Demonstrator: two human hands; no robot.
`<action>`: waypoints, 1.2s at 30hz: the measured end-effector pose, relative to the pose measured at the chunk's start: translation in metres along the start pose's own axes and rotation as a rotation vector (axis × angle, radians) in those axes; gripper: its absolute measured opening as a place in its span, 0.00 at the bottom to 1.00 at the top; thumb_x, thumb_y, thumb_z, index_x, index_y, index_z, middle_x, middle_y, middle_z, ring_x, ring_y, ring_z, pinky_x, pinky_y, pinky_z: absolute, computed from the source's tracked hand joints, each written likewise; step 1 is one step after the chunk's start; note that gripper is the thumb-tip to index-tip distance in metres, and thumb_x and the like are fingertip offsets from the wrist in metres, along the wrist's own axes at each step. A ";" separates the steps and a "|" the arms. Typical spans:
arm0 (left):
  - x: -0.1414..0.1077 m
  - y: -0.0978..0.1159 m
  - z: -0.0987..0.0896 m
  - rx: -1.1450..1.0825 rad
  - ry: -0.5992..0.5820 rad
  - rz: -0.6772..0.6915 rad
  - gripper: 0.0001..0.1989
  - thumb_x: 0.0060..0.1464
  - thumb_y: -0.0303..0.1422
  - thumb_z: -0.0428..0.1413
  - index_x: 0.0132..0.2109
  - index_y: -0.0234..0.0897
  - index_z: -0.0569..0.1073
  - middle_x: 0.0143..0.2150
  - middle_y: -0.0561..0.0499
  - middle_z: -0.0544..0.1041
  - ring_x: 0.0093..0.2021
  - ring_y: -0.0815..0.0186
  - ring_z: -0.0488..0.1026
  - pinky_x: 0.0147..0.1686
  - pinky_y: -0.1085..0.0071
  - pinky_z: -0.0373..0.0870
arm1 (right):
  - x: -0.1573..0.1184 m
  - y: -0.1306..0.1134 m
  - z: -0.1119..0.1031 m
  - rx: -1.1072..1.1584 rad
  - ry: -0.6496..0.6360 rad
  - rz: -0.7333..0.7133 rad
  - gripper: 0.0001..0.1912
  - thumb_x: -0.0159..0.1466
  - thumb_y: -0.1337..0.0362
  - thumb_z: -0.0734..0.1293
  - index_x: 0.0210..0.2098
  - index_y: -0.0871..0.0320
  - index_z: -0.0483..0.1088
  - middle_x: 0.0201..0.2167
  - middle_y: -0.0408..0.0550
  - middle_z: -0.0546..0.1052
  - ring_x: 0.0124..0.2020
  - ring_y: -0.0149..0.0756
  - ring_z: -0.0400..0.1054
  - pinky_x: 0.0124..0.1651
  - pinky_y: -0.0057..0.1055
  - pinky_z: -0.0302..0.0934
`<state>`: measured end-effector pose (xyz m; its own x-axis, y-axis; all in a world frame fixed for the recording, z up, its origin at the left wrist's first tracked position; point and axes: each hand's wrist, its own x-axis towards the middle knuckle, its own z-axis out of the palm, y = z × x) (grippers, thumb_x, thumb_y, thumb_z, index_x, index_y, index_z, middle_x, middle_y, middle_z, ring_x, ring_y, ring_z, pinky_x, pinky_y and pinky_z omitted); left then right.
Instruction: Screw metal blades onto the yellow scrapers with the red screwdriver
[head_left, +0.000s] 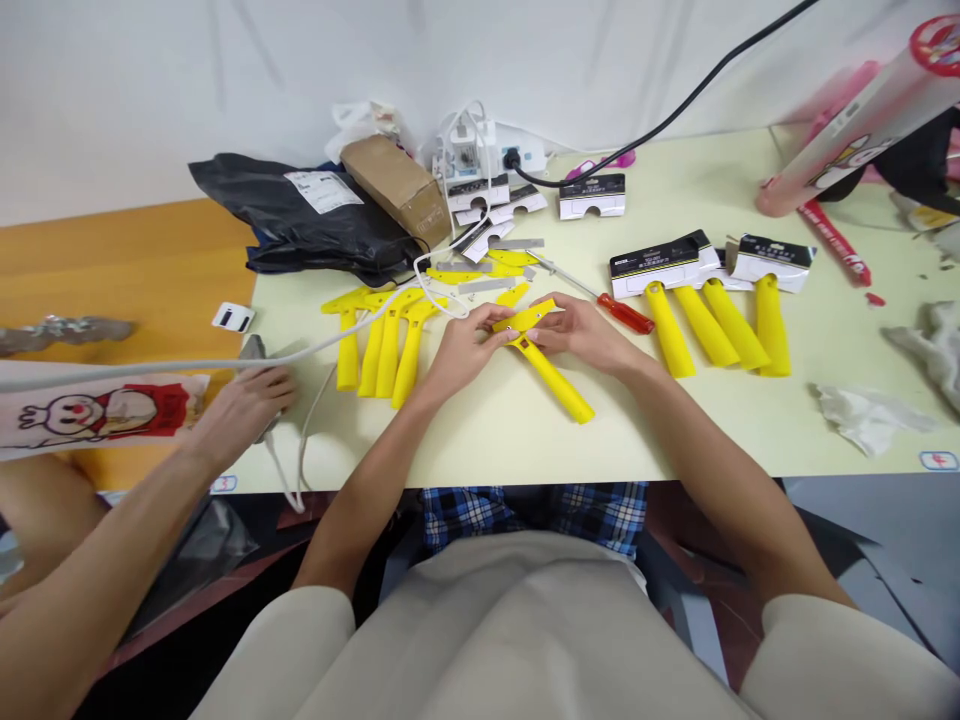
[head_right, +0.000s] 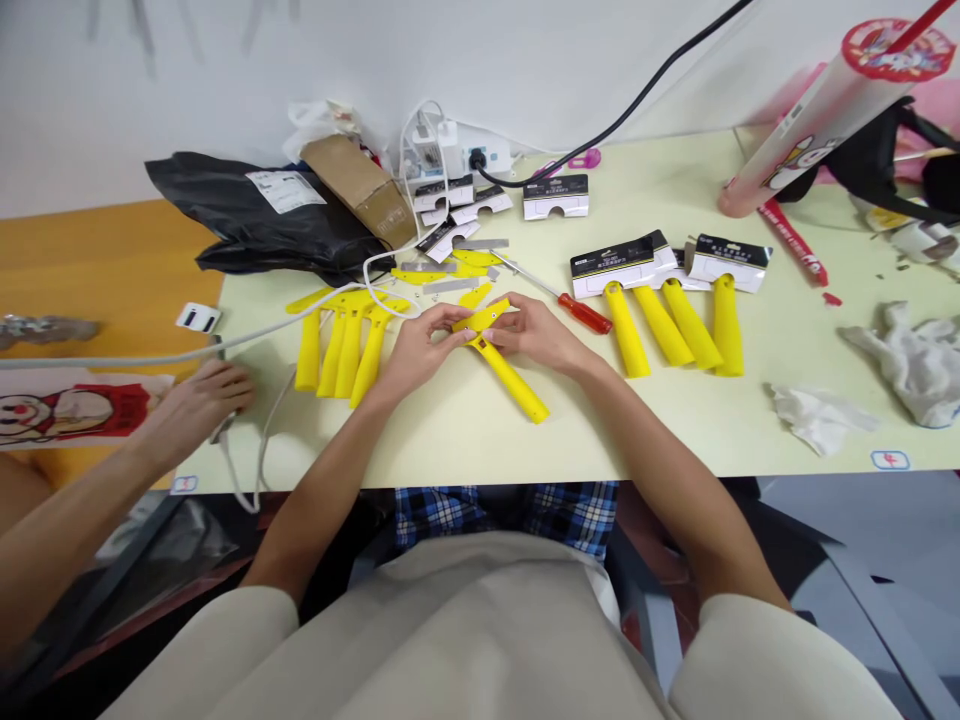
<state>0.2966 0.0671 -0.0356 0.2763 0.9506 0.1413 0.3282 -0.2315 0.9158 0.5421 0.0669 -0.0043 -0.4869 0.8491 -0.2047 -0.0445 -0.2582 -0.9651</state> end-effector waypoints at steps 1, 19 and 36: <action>0.000 0.000 0.001 -0.009 0.007 0.002 0.16 0.63 0.42 0.69 0.54 0.42 0.84 0.54 0.47 0.87 0.53 0.58 0.84 0.59 0.61 0.78 | 0.000 0.001 0.002 0.003 0.022 -0.004 0.29 0.59 0.45 0.86 0.48 0.53 0.74 0.43 0.50 0.87 0.45 0.44 0.82 0.43 0.35 0.76; 0.001 0.011 -0.005 -0.342 0.066 -0.140 0.22 0.58 0.46 0.73 0.53 0.39 0.86 0.49 0.43 0.87 0.48 0.59 0.84 0.50 0.62 0.84 | 0.004 0.003 0.020 0.149 0.242 -0.062 0.27 0.59 0.46 0.85 0.47 0.54 0.78 0.42 0.49 0.86 0.43 0.45 0.82 0.37 0.38 0.82; 0.006 0.005 -0.001 -0.350 0.158 -0.185 0.22 0.53 0.46 0.76 0.50 0.38 0.87 0.40 0.48 0.87 0.40 0.63 0.84 0.38 0.68 0.85 | 0.008 0.010 0.022 0.149 0.266 -0.046 0.18 0.61 0.50 0.82 0.41 0.55 0.79 0.39 0.47 0.85 0.38 0.41 0.78 0.36 0.34 0.76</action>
<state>0.2991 0.0716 -0.0298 0.0903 0.9959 -0.0067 0.0252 0.0044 0.9997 0.5185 0.0604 -0.0121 -0.2363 0.9474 -0.2157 -0.1987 -0.2644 -0.9437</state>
